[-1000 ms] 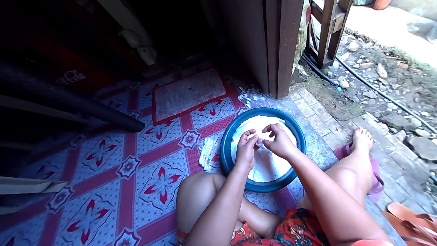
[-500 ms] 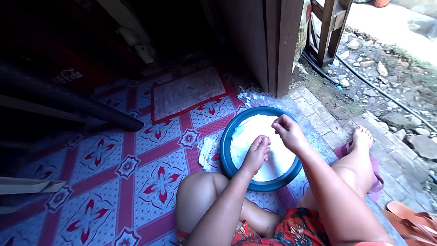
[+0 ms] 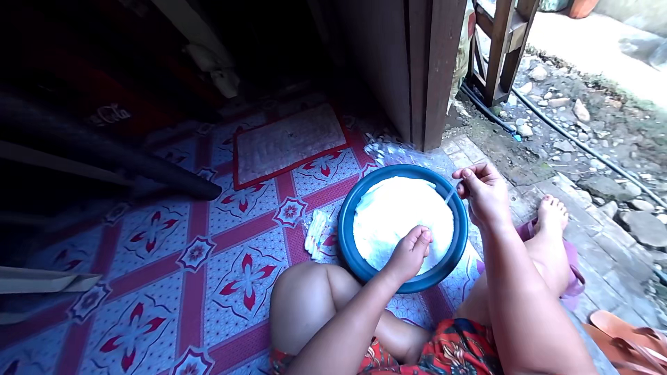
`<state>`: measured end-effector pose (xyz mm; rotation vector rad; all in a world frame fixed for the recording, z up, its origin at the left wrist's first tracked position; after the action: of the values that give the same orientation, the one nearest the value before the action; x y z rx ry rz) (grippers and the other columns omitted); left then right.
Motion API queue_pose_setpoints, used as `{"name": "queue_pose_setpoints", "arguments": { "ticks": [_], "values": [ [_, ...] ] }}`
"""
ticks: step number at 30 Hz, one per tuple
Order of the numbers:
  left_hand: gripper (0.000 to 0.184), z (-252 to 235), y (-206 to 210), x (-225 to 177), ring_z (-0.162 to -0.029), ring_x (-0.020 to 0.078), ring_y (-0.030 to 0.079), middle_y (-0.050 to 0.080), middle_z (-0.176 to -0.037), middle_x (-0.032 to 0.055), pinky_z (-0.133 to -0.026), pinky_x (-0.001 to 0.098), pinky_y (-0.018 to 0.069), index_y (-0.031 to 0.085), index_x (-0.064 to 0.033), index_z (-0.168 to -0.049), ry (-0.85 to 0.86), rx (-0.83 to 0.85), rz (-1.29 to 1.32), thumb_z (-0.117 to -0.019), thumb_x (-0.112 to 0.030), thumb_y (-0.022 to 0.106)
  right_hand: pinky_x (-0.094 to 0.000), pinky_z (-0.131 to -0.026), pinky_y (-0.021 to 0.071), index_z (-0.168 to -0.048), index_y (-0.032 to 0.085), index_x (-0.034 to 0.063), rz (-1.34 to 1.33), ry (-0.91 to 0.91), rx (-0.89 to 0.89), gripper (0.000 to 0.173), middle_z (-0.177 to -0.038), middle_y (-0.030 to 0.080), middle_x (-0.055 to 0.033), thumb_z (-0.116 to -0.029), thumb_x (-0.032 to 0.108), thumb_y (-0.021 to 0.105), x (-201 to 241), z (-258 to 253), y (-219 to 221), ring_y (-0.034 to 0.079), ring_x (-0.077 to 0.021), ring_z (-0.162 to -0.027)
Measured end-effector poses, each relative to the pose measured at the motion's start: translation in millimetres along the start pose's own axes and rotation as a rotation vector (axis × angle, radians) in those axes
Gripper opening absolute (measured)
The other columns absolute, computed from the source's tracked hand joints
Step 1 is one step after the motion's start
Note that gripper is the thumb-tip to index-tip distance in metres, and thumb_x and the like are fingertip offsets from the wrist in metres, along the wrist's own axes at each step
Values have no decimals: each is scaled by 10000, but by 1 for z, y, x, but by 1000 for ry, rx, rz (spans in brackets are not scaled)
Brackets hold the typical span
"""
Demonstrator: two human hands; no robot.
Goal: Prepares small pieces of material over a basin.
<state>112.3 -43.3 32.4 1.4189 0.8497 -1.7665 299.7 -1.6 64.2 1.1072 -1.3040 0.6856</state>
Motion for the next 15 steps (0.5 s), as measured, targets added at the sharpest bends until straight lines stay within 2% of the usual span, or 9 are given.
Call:
{"name": "queue_pose_setpoints", "arguments": {
  "ticks": [2, 4, 7, 9, 11, 13, 15],
  "values": [
    [272, 6, -4, 14, -571, 10, 421, 423, -682, -82, -549, 186, 389, 574, -89, -1013, 201, -25, -87, -1109, -239, 368, -206, -546, 517, -995, 555, 65, -80, -51, 97, 64, -843, 701, -35, -1027, 16, 529, 18, 12, 5, 575, -50, -554],
    [358, 12, -7, 29, -644, 15, 488, 503, -746, -37, -607, 191, 438, 601, -40, -1008, 432, -59, -191, -1121, -284, 365, -214, -573, 528, -1000, 585, 71, -93, -168, 229, 65, -871, 697, -41, -1025, 37, 535, 43, 28, 14, 590, -58, -594],
    [498, 16, -9, 45, -705, 78, 578, 573, -774, 41, -670, 249, 518, 616, -22, -988, 585, -50, -323, -1120, -406, 327, -246, -598, 552, -1040, 627, 80, -27, -373, 368, 92, -919, 692, -44, -1047, 82, 535, 78, 47, 23, 612, -83, -647],
    [514, 17, -13, 55, -752, 128, 654, 648, -806, 63, -706, 311, 569, 642, -49, -958, 591, 10, -433, -1119, -413, 318, -258, -597, 561, -1063, 642, 95, -13, -477, 393, 86, -936, 695, -43, -1044, 97, 558, 95, 50, 29, 628, -98, -668],
    [509, 18, -16, 62, -794, 164, 696, 697, -816, 65, -738, 368, 578, 691, -62, -914, 546, 80, -536, -1106, -387, 350, -265, -601, 577, -1068, 640, 106, 41, -520, 387, 63, -913, 698, -28, -1031, 99, 591, 106, 46, 39, 642, -104, -669],
    [561, 18, -19, 65, -806, 197, 696, 690, -805, 75, -746, 412, 565, 696, -65, -899, 473, 122, -610, -1101, -444, 335, -280, -608, 602, -1097, 619, 79, 189, -478, 367, 93, -891, 706, -19, -1007, 60, 603, 106, 34, 53, 661, -110, -664],
    [576, 13, -22, 62, -809, 216, 692, 676, -804, 86, -746, 430, 564, 687, -62, -909, 426, 119, -635, -1102, -471, 330, -288, -640, 625, -1177, 610, 37, 381, -389, 334, 174, -890, 710, -19, -1004, 42, 597, 96, 9, 71, 687, -110, -685]
  ]
}}
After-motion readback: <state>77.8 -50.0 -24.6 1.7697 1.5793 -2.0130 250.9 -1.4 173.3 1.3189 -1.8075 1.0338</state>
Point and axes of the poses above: each hand's wrist, its own z-axis away from the middle knuckle, its own y-axis out of the palm, x = y × z, the point moved 1 cm from there along -z, towards the middle knuckle
